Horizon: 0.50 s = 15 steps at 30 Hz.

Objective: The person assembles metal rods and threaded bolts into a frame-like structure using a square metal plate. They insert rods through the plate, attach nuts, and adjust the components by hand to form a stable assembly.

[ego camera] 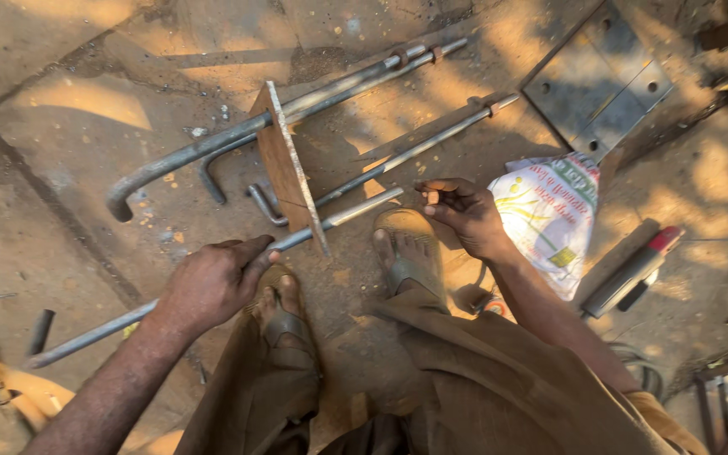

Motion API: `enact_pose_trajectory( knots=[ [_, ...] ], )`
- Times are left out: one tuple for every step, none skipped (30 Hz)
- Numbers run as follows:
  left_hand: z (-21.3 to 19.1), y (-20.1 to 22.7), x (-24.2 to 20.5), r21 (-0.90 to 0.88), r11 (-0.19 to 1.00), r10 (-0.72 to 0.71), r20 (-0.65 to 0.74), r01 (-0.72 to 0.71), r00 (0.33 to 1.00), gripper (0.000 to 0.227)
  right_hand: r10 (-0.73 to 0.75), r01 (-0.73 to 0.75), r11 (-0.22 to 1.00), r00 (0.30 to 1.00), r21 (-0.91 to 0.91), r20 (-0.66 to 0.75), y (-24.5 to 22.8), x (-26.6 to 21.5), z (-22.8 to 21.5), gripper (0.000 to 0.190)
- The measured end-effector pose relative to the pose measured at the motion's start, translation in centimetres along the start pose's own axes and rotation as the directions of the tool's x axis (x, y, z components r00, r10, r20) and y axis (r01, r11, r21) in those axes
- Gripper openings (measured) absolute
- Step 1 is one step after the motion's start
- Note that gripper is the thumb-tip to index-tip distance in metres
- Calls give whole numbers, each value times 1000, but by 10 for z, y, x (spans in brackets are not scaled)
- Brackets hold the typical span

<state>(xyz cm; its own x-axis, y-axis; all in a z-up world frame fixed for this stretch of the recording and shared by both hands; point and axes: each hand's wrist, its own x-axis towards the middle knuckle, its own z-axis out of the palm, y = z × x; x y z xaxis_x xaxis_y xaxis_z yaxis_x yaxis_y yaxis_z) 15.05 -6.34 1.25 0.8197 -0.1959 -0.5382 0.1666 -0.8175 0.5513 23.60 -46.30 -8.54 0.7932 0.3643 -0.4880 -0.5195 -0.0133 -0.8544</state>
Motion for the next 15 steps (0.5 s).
enact_pose_trajectory(
  knots=[
    [1,2,2,-4,1000,-16,10,16,1000,45,-11,11,1000,999,1,36,-1,5,-1,37],
    [0,2,1,-3,999,-38,22,38,999,45,-21,20,1000,997,10,75,-1,10,3,39],
    [-1,2,1,-2,998,-60,34,60,998,45,-30,28,999,993,20,114,-1,15,5,41],
    [-3,2,-1,9,997,-81,49,81,996,45,-51,54,998,989,-19,137,-1,19,9,40],
    [-4,3,-2,19,995,-101,64,100,993,44,-71,81,995,985,-57,160,-1,22,13,39],
    [-5,4,-1,31,993,-120,79,118,990,44,-91,110,989,979,-94,183,-4,26,12,38],
    [-5,5,0,27,993,-118,71,116,990,44,-78,104,987,976,-121,202,-8,29,12,38],
    [-5,6,1,22,993,-115,64,114,991,45,-63,98,984,974,-149,220,-12,32,10,37],
    [-4,6,2,17,994,-112,56,112,992,45,-48,92,980,970,-178,237,-15,34,9,36],
    [-4,6,1,6,994,-113,55,113,992,45,-52,101,979,965,-180,259,-18,35,8,37],
    [-3,6,0,-6,994,-113,54,114,992,45,-55,109,977,958,-182,280,-20,36,8,37],
    [-3,5,1,-15,994,-111,48,112,993,45,-63,122,975,951,-184,302,-23,39,9,38],
    [-2,4,1,-16,994,-105,34,106,994,45,-29,97,971,955,-217,296,-26,43,9,38],
    [-1,4,1,-17,995,-96,24,97,995,45,5,69,966,958,-250,286,-28,44,10,39],
    [0,3,0,-17,996,-87,13,88,996,45,40,41,958,961,-283,275,-30,45,11,39]
  ],
)
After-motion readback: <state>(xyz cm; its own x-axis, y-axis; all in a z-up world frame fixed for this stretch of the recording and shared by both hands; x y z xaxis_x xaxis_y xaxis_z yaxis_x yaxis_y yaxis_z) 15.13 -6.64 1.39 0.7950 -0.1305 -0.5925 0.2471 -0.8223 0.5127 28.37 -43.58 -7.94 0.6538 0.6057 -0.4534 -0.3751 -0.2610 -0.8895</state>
